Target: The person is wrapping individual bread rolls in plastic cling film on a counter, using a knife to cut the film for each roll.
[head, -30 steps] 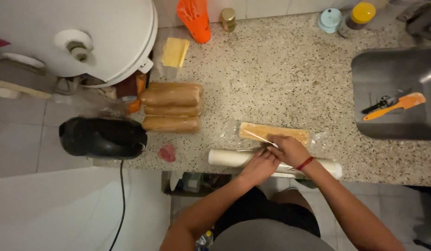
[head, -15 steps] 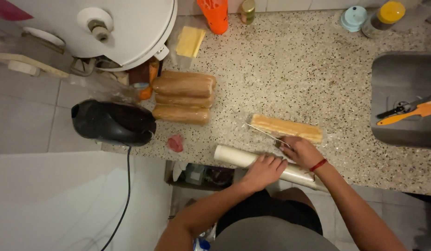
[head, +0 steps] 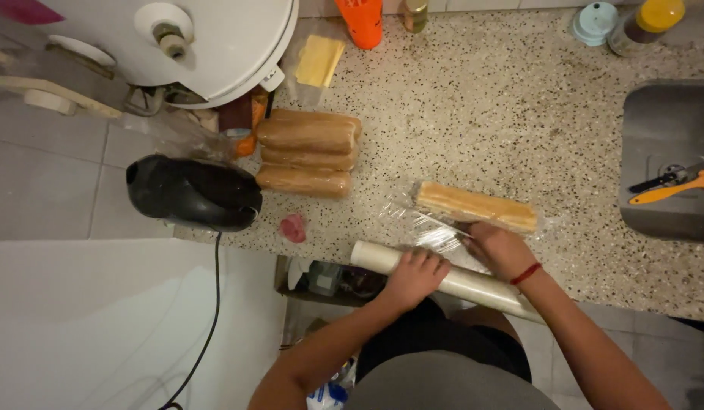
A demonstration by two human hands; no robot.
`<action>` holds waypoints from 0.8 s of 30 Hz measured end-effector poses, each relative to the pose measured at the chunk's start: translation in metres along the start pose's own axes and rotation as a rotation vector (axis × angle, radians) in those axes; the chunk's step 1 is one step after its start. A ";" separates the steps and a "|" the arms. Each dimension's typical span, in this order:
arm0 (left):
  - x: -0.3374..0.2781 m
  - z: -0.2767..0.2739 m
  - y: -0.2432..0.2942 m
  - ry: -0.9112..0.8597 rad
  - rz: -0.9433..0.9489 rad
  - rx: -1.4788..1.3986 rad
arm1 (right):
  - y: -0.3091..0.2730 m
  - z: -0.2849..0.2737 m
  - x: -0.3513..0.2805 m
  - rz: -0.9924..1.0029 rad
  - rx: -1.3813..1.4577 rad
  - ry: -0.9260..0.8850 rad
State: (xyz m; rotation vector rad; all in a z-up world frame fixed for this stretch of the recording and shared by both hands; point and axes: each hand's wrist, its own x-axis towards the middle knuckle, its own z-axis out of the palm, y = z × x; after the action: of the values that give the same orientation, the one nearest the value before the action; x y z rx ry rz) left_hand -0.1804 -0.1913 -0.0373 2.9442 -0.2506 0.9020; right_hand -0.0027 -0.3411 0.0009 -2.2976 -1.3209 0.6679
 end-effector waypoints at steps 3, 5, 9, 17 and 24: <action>-0.002 -0.007 -0.009 -0.065 -0.039 -0.009 | -0.002 0.011 0.001 -0.039 -0.243 -0.046; -0.012 -0.004 -0.016 -0.104 -0.059 -0.018 | -0.013 0.015 0.001 -0.048 -0.339 -0.075; -0.031 -0.001 -0.036 -0.437 -0.097 -0.113 | -0.019 0.040 0.010 -0.118 -0.526 -0.153; -0.038 -0.004 -0.052 -0.464 -0.109 -0.149 | -0.045 -0.001 -0.002 0.005 -0.449 -0.348; -0.040 -0.001 -0.053 -0.544 -0.109 -0.154 | 0.013 -0.034 -0.069 0.127 -0.441 -0.453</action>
State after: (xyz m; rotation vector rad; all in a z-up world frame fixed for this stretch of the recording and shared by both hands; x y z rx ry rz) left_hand -0.2044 -0.1339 -0.0589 2.9534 -0.1659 0.0496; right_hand -0.0046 -0.4113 0.0348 -2.7029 -1.6679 1.0805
